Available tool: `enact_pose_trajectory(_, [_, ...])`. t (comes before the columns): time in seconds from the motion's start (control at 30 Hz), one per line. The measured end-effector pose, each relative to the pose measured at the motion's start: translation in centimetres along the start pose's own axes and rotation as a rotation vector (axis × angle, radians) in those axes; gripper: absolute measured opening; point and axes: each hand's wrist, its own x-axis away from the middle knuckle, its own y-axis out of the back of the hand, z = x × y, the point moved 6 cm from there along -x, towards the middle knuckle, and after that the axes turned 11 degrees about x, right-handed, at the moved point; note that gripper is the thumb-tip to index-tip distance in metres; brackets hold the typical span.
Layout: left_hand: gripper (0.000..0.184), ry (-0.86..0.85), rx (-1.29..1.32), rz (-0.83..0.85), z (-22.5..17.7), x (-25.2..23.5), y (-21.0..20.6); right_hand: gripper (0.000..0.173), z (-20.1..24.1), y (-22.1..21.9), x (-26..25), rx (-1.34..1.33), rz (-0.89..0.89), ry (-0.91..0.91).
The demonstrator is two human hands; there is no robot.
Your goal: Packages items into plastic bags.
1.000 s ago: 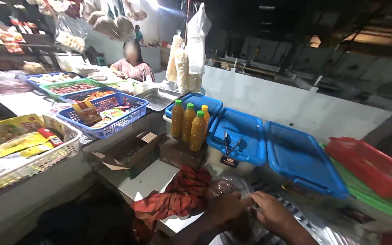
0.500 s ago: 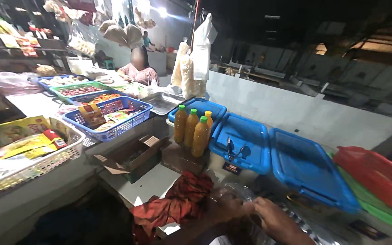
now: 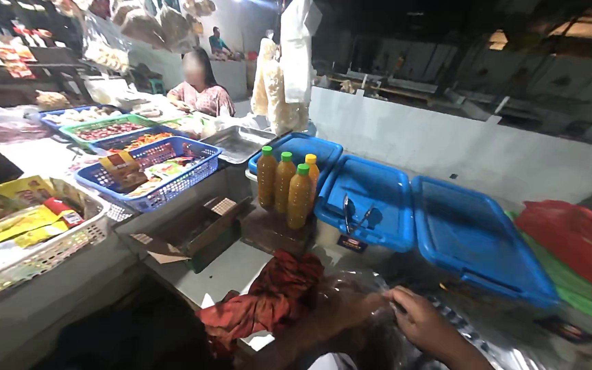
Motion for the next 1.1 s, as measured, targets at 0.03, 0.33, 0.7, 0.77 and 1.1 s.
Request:
enact_pose_trajectory(0.03, [0.029,0.027,0.022,0.021,-0.1,-0.2,0.2,0.028,0.2,-0.1,0.1,0.056,-0.006,0.016])
enact_pose_trajectory(0.33, [0.039,0.03,-0.436,0.211,0.4,-0.6,-0.9,0.024,1.8,-0.9,1.0,0.334,-0.185,0.096])
enact_pose_trajectory(0.7, [0.028,0.24,-0.591,0.303,-2.8,-0.2,-1.8,0.018,4.2,0.0,1.0,0.356,-0.105,0.149])
enact_pose_trajectory(0.77, [0.025,0.12,-0.422,0.129,-2.5,0.1,-0.4,0.018,3.9,0.7,1.4,0.233,-0.272,0.192])
enact_pose_trajectory(1.1, [0.017,0.14,0.166,-0.215,0.4,3.2,0.4,0.028,2.2,-1.8,0.8,0.169,-0.076,0.057])
